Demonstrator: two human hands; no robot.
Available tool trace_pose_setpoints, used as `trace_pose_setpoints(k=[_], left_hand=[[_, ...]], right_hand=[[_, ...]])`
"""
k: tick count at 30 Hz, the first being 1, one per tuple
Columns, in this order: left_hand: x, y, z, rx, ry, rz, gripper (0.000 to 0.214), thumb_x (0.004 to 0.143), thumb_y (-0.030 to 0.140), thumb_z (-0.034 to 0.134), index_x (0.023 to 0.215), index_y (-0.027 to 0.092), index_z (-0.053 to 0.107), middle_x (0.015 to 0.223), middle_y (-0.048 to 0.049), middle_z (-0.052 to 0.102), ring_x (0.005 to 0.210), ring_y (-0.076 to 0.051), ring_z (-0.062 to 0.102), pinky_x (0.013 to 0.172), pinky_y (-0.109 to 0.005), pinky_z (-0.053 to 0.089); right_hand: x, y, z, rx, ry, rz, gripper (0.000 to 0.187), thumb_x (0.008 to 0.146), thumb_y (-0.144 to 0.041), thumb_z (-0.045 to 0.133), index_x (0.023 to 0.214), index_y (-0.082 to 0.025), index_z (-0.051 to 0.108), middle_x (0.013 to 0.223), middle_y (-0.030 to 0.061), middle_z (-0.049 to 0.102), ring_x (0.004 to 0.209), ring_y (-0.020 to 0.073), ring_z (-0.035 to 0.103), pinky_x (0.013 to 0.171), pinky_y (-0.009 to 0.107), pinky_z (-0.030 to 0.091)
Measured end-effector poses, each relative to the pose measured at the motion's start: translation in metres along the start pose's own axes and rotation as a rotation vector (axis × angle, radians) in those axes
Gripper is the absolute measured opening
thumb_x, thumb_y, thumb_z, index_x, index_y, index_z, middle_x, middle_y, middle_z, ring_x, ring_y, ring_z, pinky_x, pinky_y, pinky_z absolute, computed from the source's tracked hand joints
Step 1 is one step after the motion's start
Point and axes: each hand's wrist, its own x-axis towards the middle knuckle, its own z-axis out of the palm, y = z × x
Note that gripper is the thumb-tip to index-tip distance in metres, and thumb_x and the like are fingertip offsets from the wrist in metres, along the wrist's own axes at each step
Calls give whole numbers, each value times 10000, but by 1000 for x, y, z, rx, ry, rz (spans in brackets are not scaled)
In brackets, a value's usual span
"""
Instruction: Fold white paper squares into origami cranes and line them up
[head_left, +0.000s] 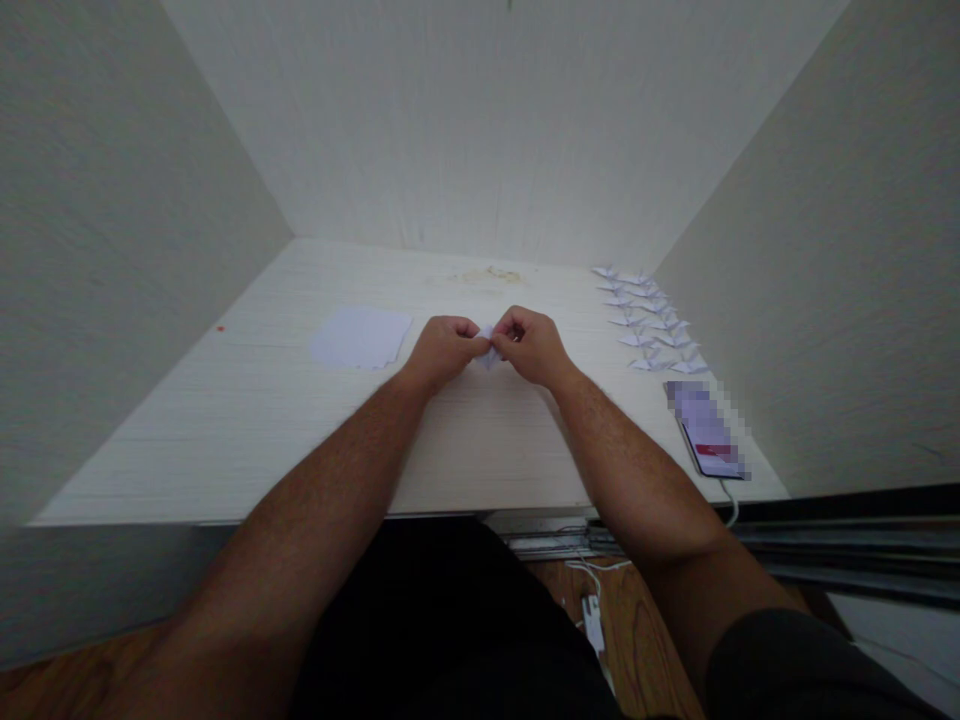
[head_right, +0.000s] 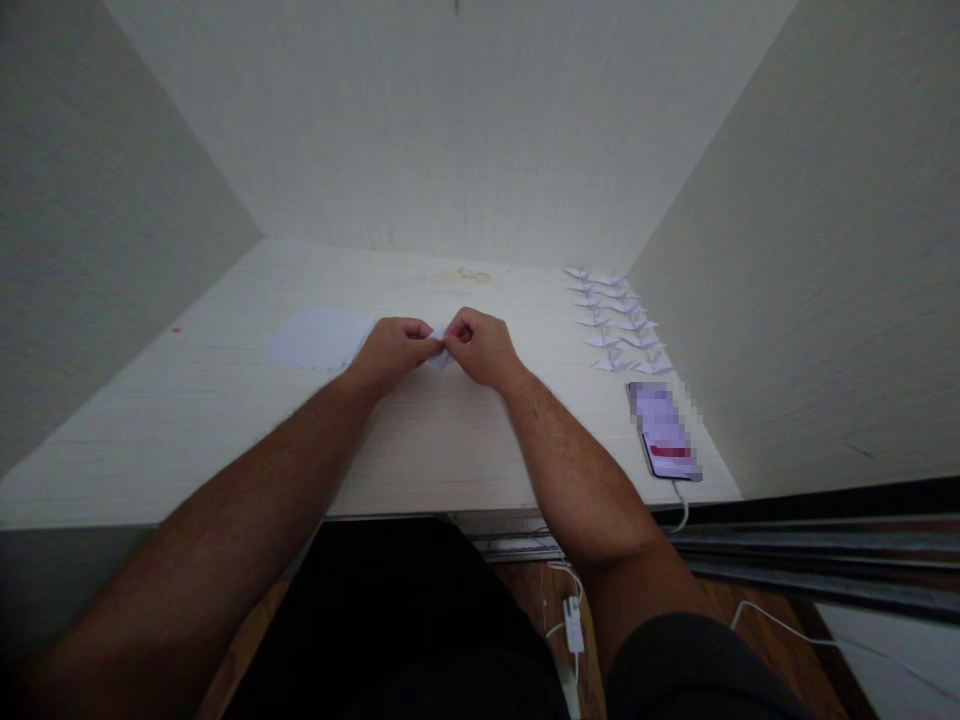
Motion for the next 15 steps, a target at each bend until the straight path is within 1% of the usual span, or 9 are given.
trace_pose_setpoints(k=[1,4,6,8,10,12,15], left_hand=[[0,0,1,-20,23,-1,131,619,270,675,590,157,615,490,38,500,455,-70,381,447,-222,256],[2,-1,2,-128,98,-16,126,623,273,662,598,163,606,489,40,492,451,-76,393,442,-222,271],[4,-2,2,-199,134,-21,120,625,260,648,592,168,579,483,44,476,443,-75,389,434,-223,269],[5,-3,3,-236,152,-19,119,628,252,635,585,172,558,481,44,469,438,-73,383,429,-224,269],[5,-3,3,-234,164,-6,120,629,252,637,585,172,560,486,42,475,440,-73,382,429,-225,271],[5,-3,3,-206,177,8,117,628,256,646,593,169,575,493,40,485,444,-72,382,430,-226,273],[4,-3,4,-166,182,23,119,629,261,654,600,169,584,496,40,496,447,-73,385,429,-224,281]], right_hand=[[0,-1,2,92,4,48,84,729,-193,628,760,-191,550,626,-45,571,564,98,546,546,226,448],[1,-3,6,334,-17,195,224,710,-203,670,887,-207,532,639,-60,601,557,102,588,528,220,495],[0,-4,8,402,-64,269,194,715,-213,685,841,-197,538,610,-49,614,549,103,600,529,221,516],[-1,-5,9,424,-102,326,144,746,-228,673,733,-183,537,574,-27,616,532,103,601,531,224,526],[-2,-5,10,422,-108,364,162,775,-228,653,671,-176,539,551,-10,616,512,104,598,525,226,526],[-2,-6,10,410,-96,383,146,781,-207,640,663,-171,561,541,-4,617,496,108,596,511,227,520],[-2,-6,11,377,-81,372,117,769,-178,626,660,-166,587,528,-1,618,483,111,594,484,217,504]])
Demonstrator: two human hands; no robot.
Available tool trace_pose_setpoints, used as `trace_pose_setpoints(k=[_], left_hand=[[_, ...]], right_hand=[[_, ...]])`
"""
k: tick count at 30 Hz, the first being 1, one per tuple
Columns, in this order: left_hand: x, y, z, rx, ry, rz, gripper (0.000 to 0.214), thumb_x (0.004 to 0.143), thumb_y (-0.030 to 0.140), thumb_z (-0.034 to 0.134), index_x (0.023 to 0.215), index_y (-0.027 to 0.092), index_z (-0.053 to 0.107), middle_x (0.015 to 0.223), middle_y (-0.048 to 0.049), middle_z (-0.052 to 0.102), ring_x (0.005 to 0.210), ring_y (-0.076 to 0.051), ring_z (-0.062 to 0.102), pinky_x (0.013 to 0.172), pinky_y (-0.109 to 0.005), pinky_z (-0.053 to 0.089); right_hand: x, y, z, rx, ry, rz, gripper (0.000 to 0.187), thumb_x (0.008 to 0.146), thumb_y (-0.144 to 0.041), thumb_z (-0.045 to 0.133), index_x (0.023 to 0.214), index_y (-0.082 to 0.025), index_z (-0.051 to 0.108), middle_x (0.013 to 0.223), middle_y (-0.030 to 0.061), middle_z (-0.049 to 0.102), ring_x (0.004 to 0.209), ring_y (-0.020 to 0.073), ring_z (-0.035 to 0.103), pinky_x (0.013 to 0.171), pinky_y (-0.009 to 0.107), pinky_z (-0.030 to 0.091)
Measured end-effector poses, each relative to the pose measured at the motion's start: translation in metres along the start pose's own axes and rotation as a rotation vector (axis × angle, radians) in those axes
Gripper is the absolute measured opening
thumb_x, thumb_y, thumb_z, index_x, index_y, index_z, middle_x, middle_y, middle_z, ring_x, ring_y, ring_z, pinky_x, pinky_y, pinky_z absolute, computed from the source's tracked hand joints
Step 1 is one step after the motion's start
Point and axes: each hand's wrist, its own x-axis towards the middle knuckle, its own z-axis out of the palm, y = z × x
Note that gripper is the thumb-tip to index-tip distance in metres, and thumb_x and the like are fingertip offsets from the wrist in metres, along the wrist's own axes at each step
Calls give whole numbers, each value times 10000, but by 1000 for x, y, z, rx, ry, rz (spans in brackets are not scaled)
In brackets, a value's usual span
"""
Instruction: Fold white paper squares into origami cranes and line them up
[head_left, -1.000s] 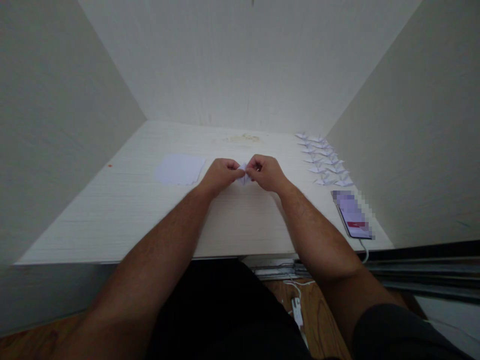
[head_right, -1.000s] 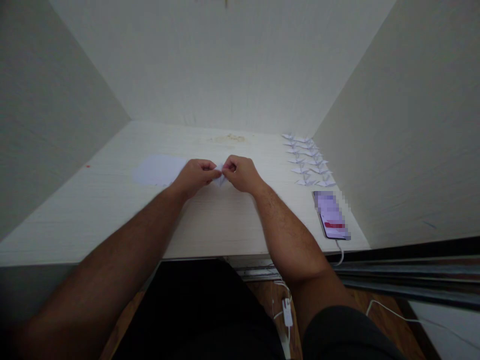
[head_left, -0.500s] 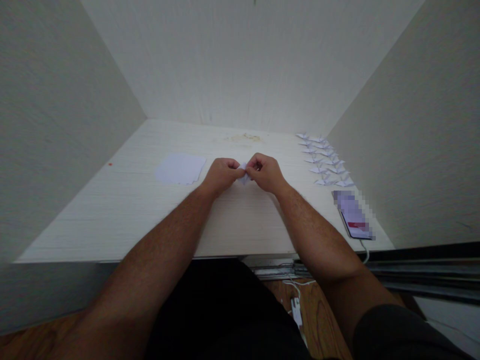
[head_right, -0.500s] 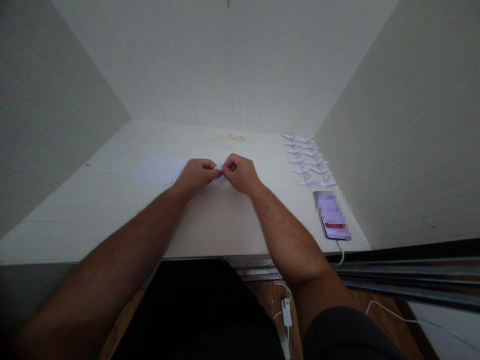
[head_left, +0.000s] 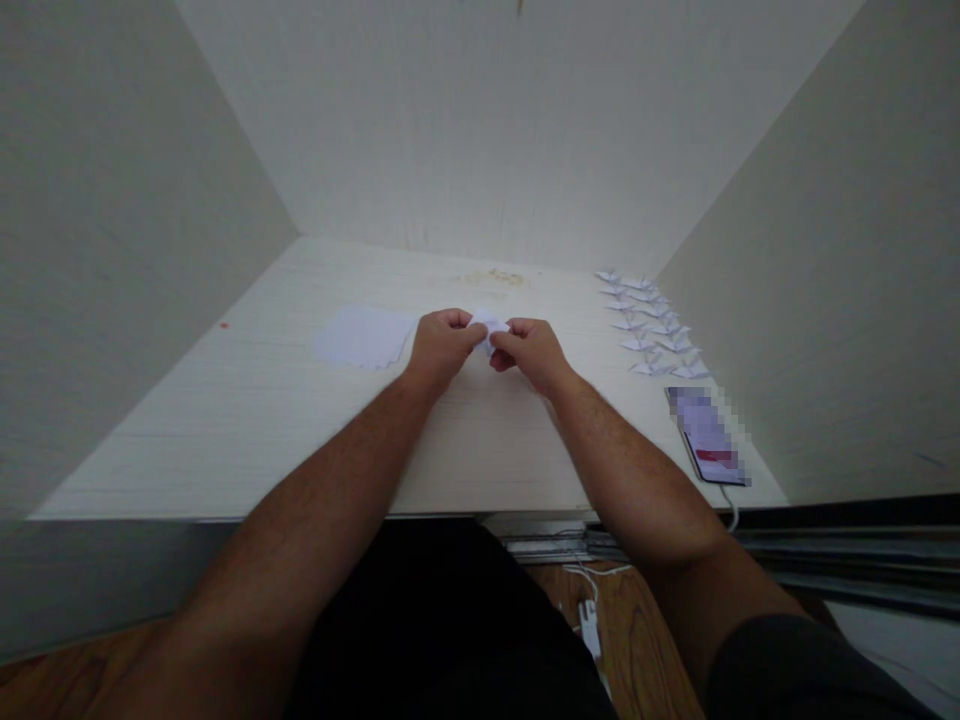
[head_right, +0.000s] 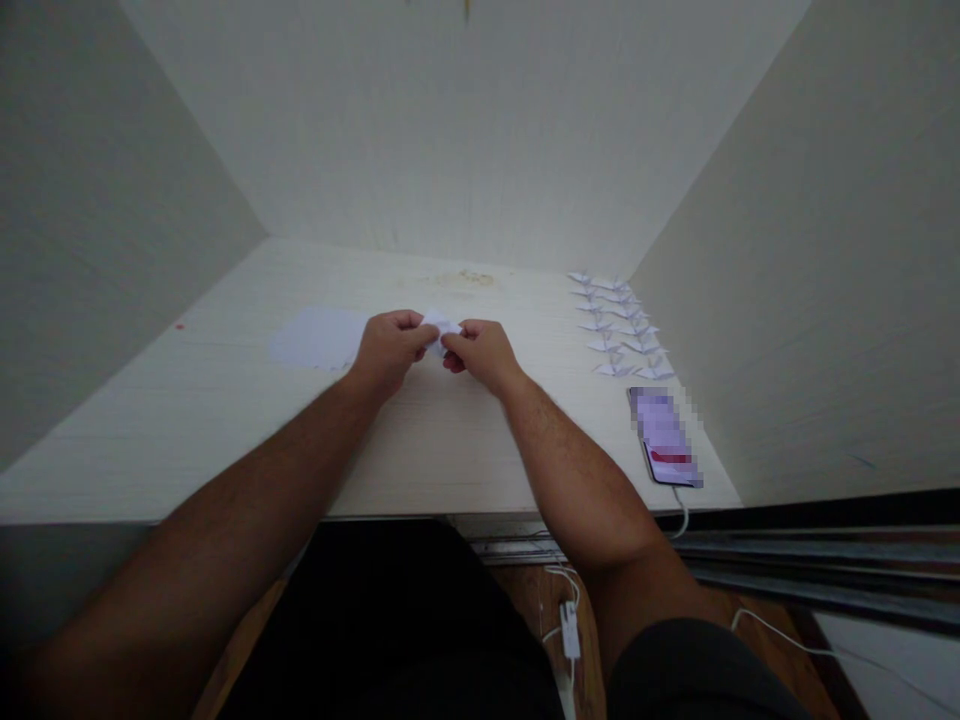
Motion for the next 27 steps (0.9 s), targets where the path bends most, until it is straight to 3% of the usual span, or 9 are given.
trace_pose_setpoints(k=[27], left_hand=[[-1,2,0,-25,-63,-40,144,679,261,667,616,162,583,475,14,543,403,-86,471,405,-218,318]], right_hand=[[0,2,-2,-95,11,-74,95,760,-198,598,673,-175,569,531,-11,612,448,86,554,417,176,432]])
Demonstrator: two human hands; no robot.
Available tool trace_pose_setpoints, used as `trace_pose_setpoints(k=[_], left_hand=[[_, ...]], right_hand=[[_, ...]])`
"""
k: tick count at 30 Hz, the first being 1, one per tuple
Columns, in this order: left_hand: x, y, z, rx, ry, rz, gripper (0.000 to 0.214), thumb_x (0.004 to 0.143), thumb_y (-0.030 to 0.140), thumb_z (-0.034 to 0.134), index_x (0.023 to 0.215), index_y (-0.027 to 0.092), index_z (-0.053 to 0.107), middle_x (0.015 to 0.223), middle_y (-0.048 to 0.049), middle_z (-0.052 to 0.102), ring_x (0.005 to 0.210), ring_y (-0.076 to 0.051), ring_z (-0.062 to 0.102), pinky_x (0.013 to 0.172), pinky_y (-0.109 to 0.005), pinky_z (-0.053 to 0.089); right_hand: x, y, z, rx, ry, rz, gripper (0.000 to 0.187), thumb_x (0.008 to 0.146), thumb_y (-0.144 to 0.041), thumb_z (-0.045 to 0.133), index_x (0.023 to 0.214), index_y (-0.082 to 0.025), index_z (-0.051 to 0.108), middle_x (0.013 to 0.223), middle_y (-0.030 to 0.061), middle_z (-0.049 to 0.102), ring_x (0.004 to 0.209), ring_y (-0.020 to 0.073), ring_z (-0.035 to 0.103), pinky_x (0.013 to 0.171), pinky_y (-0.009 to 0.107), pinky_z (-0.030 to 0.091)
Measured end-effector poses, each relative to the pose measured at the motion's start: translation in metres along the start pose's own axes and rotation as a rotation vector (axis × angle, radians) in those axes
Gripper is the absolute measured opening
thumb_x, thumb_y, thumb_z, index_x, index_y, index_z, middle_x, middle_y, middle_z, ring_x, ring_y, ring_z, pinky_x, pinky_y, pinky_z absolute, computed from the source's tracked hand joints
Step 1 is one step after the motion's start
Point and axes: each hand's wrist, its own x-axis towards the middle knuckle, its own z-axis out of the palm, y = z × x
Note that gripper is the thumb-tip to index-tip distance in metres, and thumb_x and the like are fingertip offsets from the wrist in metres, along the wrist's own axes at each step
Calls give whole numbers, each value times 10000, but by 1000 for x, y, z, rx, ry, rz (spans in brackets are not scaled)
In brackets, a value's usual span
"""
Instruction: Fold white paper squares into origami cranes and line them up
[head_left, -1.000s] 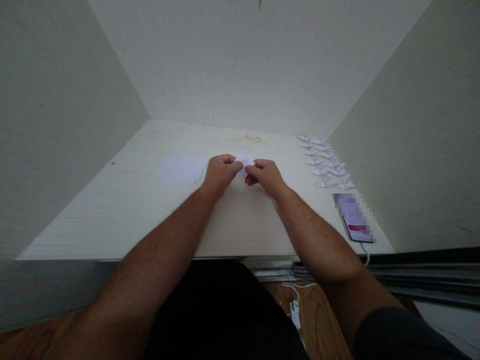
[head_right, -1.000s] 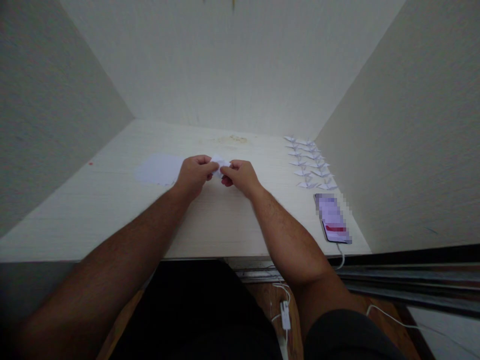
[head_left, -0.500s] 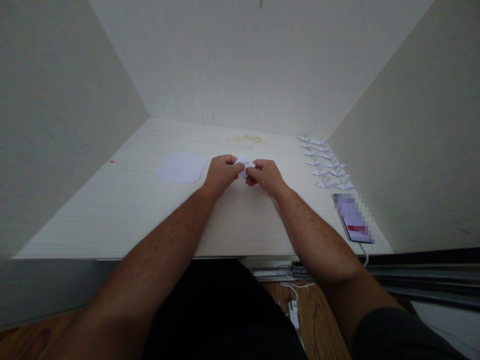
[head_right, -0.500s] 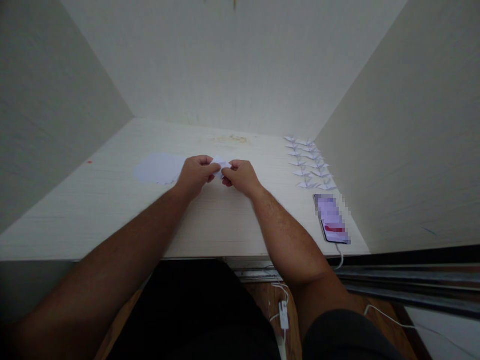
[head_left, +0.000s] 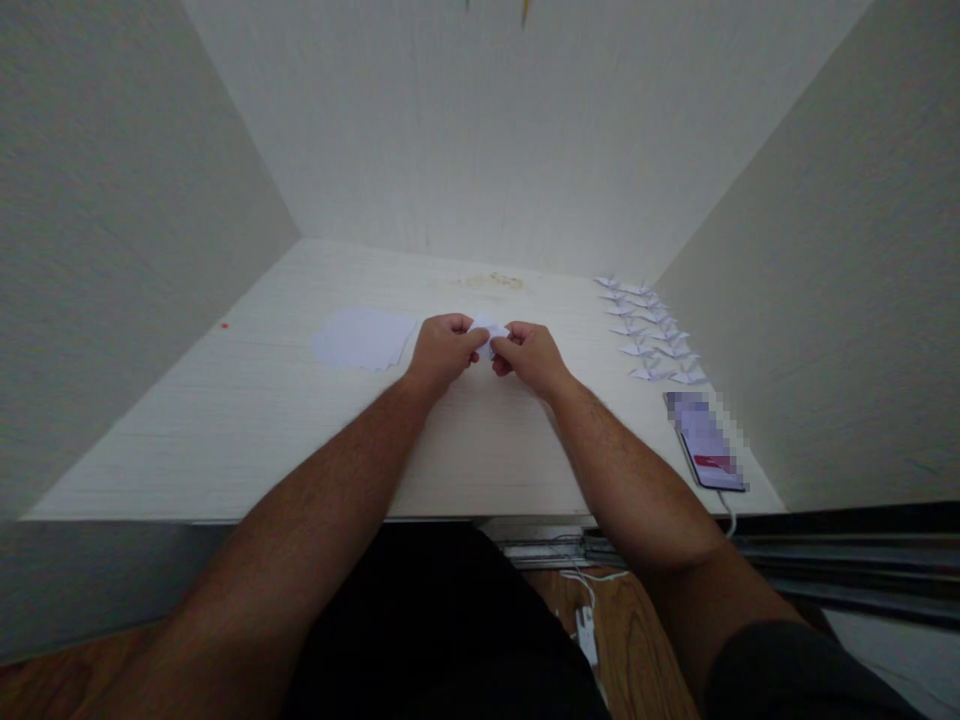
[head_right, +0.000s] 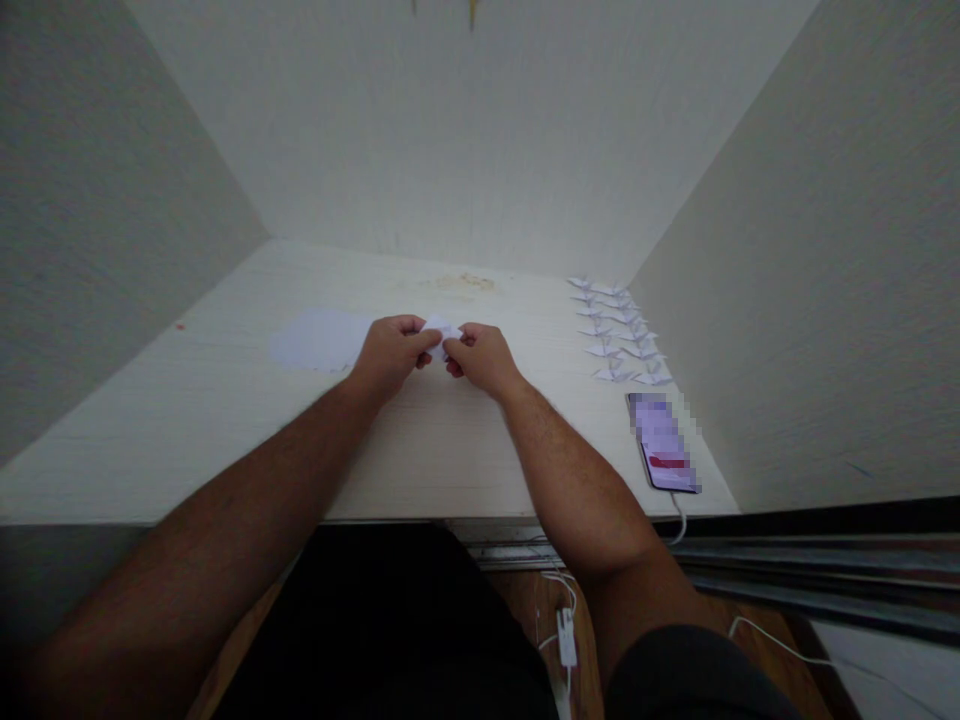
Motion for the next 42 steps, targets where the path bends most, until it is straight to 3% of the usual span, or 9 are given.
trace_pose_setpoints(k=[10,27,37,42], left_hand=[[0,0,1,7,74,3,151,696,283,652,625,166,588,502,3,576,416,-86,485,414,-215,342],[-1,3,2,-76,36,-8,147,706,256,675,636,152,598,502,-6,583,407,-86,491,421,-223,360],[4,-4,2,-59,141,31,153,687,277,687,611,159,626,490,8,571,429,-90,489,435,-220,356],[5,-5,5,-204,227,28,144,673,250,689,605,159,601,479,25,528,420,-84,453,407,-215,313]], right_hand=[[3,10,8,50,5,-20,150,830,-266,564,709,-198,508,575,-26,594,450,82,530,446,204,482],[-1,5,9,-12,44,-43,232,869,-262,560,668,-205,458,528,-44,575,421,74,523,419,191,472],[-1,6,14,87,17,-16,227,853,-243,581,654,-200,481,568,-30,599,423,75,517,391,202,488],[-3,7,15,137,41,-47,132,767,-253,656,730,-196,542,589,-38,608,452,86,534,412,216,504]])
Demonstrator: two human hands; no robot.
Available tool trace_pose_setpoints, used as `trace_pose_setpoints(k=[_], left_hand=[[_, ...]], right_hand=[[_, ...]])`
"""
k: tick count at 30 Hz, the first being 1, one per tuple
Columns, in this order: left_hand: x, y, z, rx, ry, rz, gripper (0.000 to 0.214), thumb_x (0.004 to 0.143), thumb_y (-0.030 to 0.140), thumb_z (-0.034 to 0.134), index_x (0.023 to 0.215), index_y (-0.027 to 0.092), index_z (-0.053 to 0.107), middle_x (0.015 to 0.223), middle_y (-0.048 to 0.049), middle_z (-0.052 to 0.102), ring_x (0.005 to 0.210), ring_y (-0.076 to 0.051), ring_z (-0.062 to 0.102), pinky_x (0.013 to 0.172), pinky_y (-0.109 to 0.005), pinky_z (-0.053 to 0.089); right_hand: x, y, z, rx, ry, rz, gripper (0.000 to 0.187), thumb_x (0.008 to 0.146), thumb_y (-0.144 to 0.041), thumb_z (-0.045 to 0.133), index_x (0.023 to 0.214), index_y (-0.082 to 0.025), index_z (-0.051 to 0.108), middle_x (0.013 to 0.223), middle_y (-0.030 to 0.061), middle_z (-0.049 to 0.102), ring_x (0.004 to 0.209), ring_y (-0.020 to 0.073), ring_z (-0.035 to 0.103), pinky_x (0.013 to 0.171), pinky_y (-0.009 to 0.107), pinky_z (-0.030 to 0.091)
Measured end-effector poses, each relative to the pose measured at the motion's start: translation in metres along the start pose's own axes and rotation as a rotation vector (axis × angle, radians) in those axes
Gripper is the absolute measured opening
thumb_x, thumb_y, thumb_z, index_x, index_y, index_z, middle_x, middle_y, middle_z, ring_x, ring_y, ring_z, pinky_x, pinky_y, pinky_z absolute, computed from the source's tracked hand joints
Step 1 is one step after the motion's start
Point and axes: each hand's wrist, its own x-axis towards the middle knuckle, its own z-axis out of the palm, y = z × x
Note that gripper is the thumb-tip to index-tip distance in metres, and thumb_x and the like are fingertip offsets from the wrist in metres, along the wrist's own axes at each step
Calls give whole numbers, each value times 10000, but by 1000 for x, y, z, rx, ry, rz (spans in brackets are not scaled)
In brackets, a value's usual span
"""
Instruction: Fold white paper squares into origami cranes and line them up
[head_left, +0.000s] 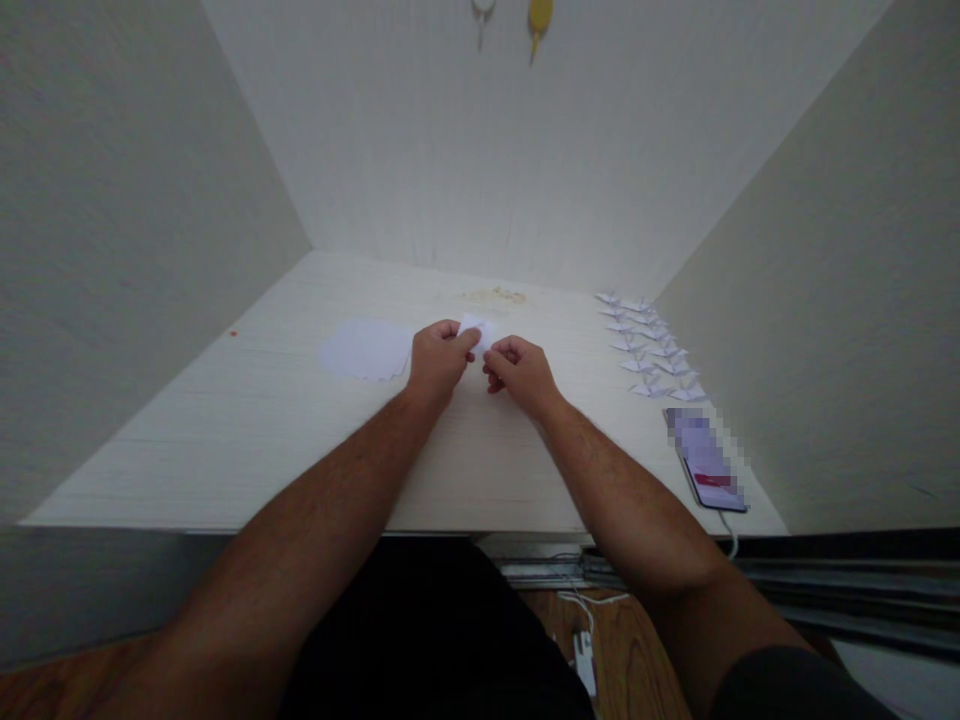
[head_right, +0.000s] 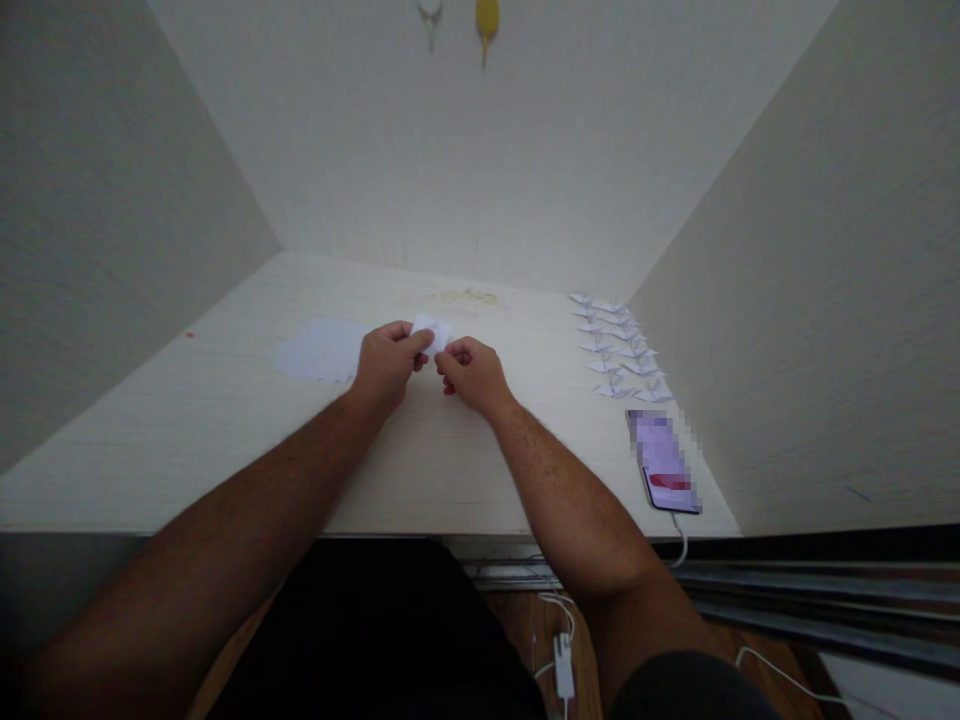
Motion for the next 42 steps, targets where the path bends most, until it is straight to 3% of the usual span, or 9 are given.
trace_pose_setpoints(k=[4,7,11,15,20,30,37,42], left_hand=[[-4,0,7,-235,-1,-54,132,669,242,688,677,154,590,575,9,586,474,-99,516,458,-230,404],[-7,0,11,-349,-52,-80,148,668,244,697,711,149,591,645,0,610,525,-111,554,516,-254,462],[-8,-2,12,-331,-73,-60,153,685,254,700,693,150,589,655,2,592,549,-95,530,514,-225,431],[-6,-5,11,-298,-63,-38,147,697,254,696,683,158,585,631,12,566,529,-80,469,486,-210,371],[-7,-7,13,-305,-57,-37,144,697,250,697,679,164,583,637,14,558,539,-83,466,497,-215,370],[-9,-4,12,-330,-63,-42,170,708,255,696,664,170,555,623,14,546,540,-97,479,502,-233,382],[-8,-2,6,-320,-65,-47,164,696,264,703,680,165,573,649,16,555,564,-90,492,527,-224,383],[-9,2,5,-351,-92,-82,157,675,254,706,661,165,577,617,18,543,531,-86,478,499,-219,363]], right_hand=[[0,5,5,-22,20,-50,258,720,-374,714,796,-214,527,639,-48,617,499,95,555,424,213,495],[0,6,7,-75,72,-92,227,765,-387,658,785,-224,501,620,-56,603,472,96,539,423,214,463],[-1,5,6,-157,120,-161,151,820,-330,558,735,-220,500,623,-45,593,495,97,531,469,220,438],[-3,4,4,-282,136,-235,209,854,-327,506,679,-213,502,634,-27,591,552,104,525,523,229,423],[-3,3,4,-330,138,-229,243,864,-338,495,658,-210,512,619,-25,582,549,108,511,527,236,403],[-5,2,6,-245,137,-200,267,865,-331,484,654,-199,580,607,-20,598,546,108,547,522,229,421],[-4,-6,6,141,103,-67,192,757,-355,589,661,-190,582,610,-25,606,469,96,525,443,233,460],[-3,-7,5,153,117,-63,168,718,-342,644,677,-182,614,616,-12,636,495,99,555,473,239,502]])
